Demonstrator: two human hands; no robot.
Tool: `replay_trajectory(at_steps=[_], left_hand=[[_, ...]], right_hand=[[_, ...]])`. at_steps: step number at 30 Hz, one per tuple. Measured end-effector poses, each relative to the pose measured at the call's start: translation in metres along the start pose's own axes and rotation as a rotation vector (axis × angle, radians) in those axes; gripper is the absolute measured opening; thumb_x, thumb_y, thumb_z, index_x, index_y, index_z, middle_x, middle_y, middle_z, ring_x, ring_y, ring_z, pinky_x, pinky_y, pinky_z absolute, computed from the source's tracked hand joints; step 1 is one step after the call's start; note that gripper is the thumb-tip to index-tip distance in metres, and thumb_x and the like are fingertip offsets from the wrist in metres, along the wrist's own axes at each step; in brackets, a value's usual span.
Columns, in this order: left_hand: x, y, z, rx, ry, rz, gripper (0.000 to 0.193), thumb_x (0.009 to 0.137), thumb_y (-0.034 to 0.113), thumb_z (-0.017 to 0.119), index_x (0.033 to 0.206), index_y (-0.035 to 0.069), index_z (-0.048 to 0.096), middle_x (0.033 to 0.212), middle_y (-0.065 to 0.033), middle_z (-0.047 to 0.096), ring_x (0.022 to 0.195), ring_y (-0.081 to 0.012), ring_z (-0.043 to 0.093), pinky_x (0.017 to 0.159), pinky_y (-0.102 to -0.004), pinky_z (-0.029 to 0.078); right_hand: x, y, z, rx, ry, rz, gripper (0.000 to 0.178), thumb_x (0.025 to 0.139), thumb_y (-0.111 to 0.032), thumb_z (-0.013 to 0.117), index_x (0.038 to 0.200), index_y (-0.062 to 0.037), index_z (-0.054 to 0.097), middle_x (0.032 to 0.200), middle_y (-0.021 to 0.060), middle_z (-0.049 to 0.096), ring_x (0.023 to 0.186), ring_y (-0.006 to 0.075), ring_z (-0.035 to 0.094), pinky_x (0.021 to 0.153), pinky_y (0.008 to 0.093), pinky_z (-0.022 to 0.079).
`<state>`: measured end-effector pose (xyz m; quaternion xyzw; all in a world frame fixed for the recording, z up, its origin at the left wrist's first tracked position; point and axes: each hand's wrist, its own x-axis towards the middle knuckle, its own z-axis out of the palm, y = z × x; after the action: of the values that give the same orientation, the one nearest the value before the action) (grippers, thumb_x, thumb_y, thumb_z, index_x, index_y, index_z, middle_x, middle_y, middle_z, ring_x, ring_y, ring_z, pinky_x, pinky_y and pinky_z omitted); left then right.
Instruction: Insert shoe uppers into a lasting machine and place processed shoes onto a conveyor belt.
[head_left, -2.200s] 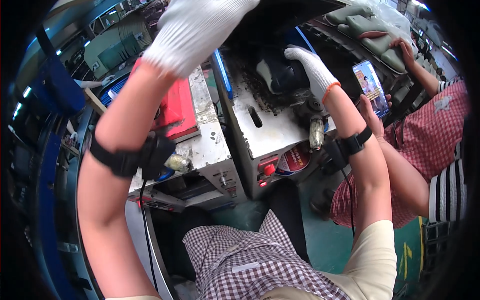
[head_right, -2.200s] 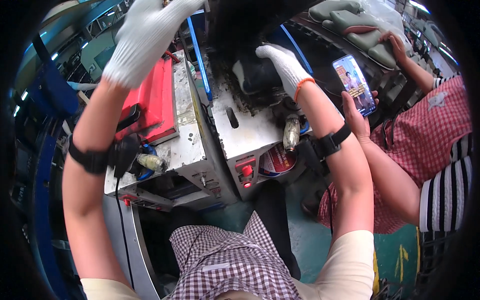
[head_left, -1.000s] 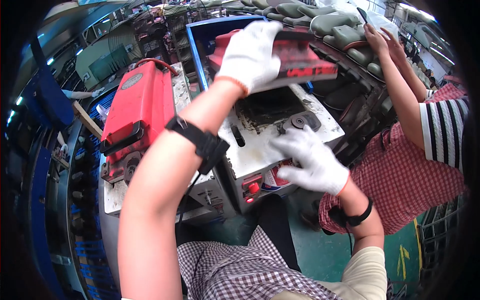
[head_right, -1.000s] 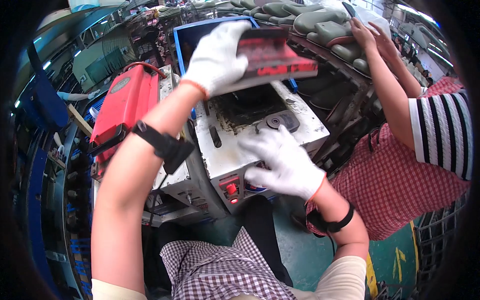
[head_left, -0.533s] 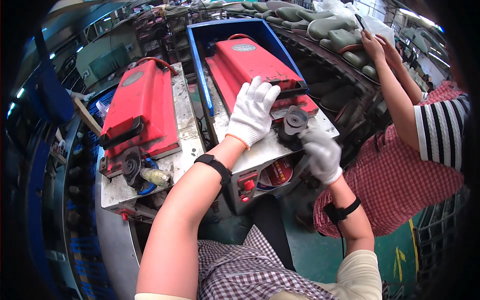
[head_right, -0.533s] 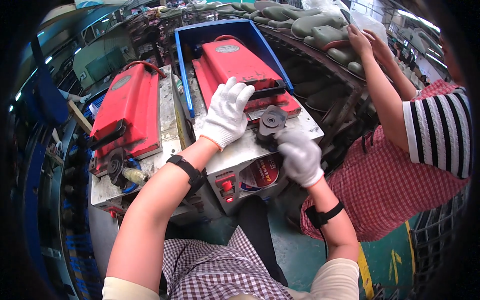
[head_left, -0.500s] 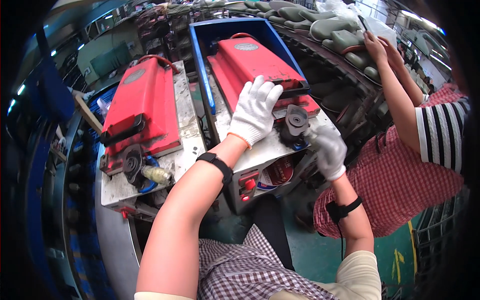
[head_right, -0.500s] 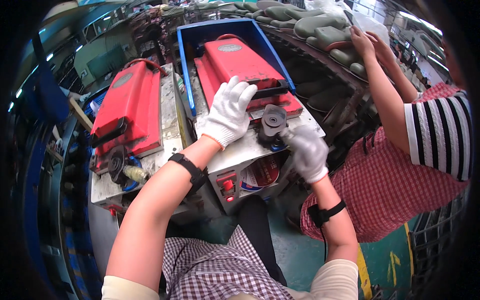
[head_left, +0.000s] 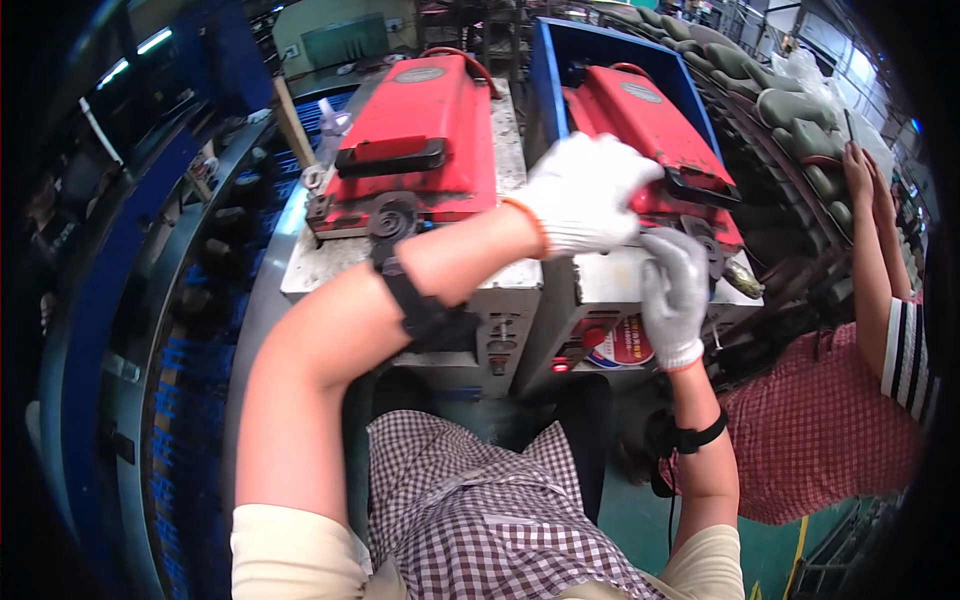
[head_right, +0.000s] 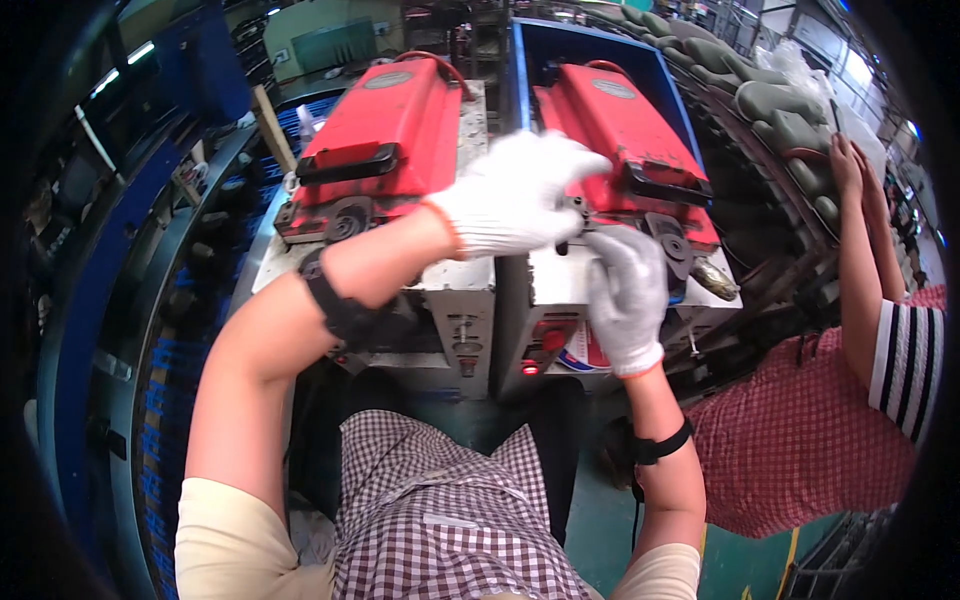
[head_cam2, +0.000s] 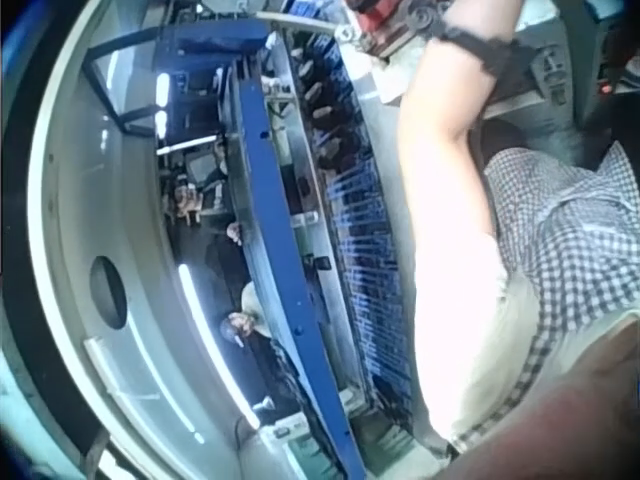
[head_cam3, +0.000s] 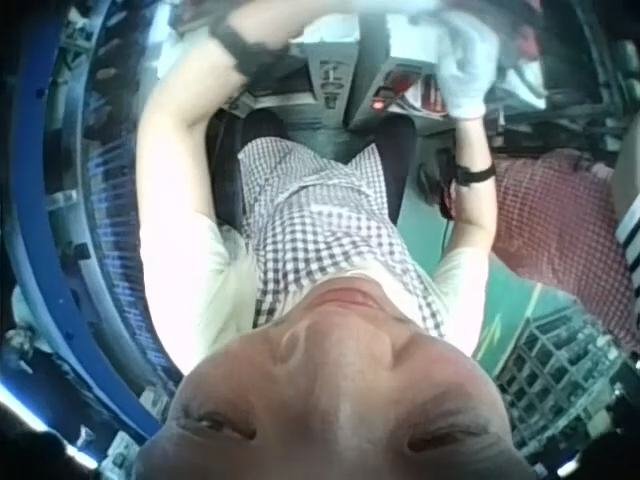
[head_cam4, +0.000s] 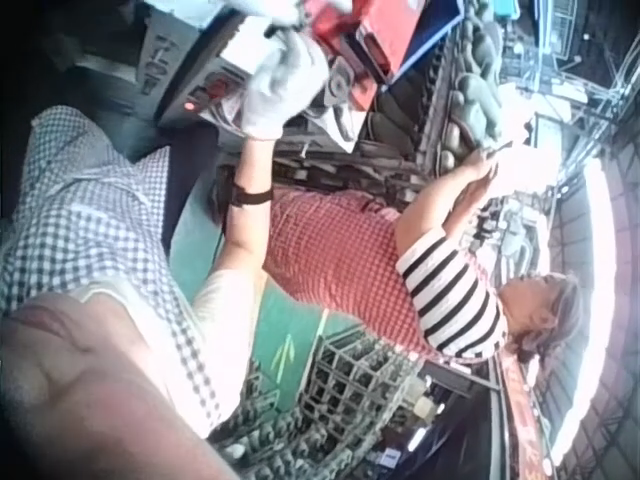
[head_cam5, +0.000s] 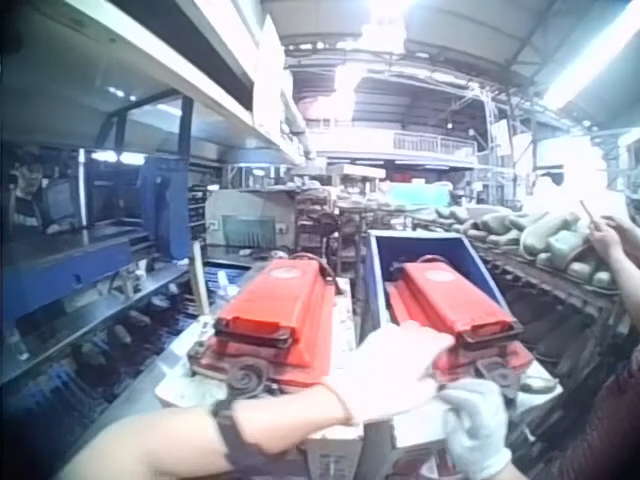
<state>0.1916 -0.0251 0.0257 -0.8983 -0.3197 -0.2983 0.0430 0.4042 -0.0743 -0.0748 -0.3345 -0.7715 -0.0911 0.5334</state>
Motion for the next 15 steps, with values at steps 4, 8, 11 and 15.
replay_trajectory(at_steps=[4,8,11,15], left_hand=[[-0.084,-0.071,-0.061,0.21,0.125,-0.382,0.041,0.091,0.03,0.066,0.124,0.006,0.07,0.114,-0.0179,0.071,0.112,-0.0362,0.069,0.1,-0.046,0.054],[-0.146,-0.129,-0.085,0.232,-0.061,-0.601,0.043,0.092,0.04,0.071,0.119,0.006,0.069,0.113,-0.0192,0.073,0.108,-0.0373,0.07,0.097,-0.0458,0.054],[-0.125,-0.124,-0.094,0.285,-0.273,-0.655,0.051,0.086,0.052,0.071,0.111,0.008,0.076,0.108,-0.0196,0.077,0.103,-0.0382,0.073,0.093,-0.0464,0.056],[-0.113,-0.144,-0.103,0.035,-0.45,-0.728,0.044,0.079,0.045,0.079,0.094,0.004,0.078,0.08,-0.0122,0.074,0.071,-0.0247,0.069,0.069,-0.0377,0.054]], right_hand=[[0.02,-0.067,0.057,0.381,-0.332,0.179,0.038,0.096,-0.009,0.068,0.132,0.0004,0.066,0.124,0.0198,0.067,0.116,0.0341,0.066,0.104,0.0429,0.052],[0.055,-0.108,0.108,0.411,-0.751,0.199,0.061,0.103,-0.038,0.062,0.154,-0.0069,0.05,0.138,0.0252,0.064,0.125,0.0402,0.066,0.108,0.0457,0.051],[0.069,-0.124,0.151,0.244,-0.836,0.15,0.064,0.103,-0.036,0.06,0.16,-0.0122,0.045,0.132,0.0262,0.068,0.12,0.0417,0.068,0.102,0.0501,0.053],[0.076,-0.141,0.163,0.143,-0.903,0.197,0.062,0.1,-0.03,0.061,0.159,-0.0148,0.048,0.117,0.0242,0.074,0.11,0.0412,0.072,0.1,0.0494,0.055]])
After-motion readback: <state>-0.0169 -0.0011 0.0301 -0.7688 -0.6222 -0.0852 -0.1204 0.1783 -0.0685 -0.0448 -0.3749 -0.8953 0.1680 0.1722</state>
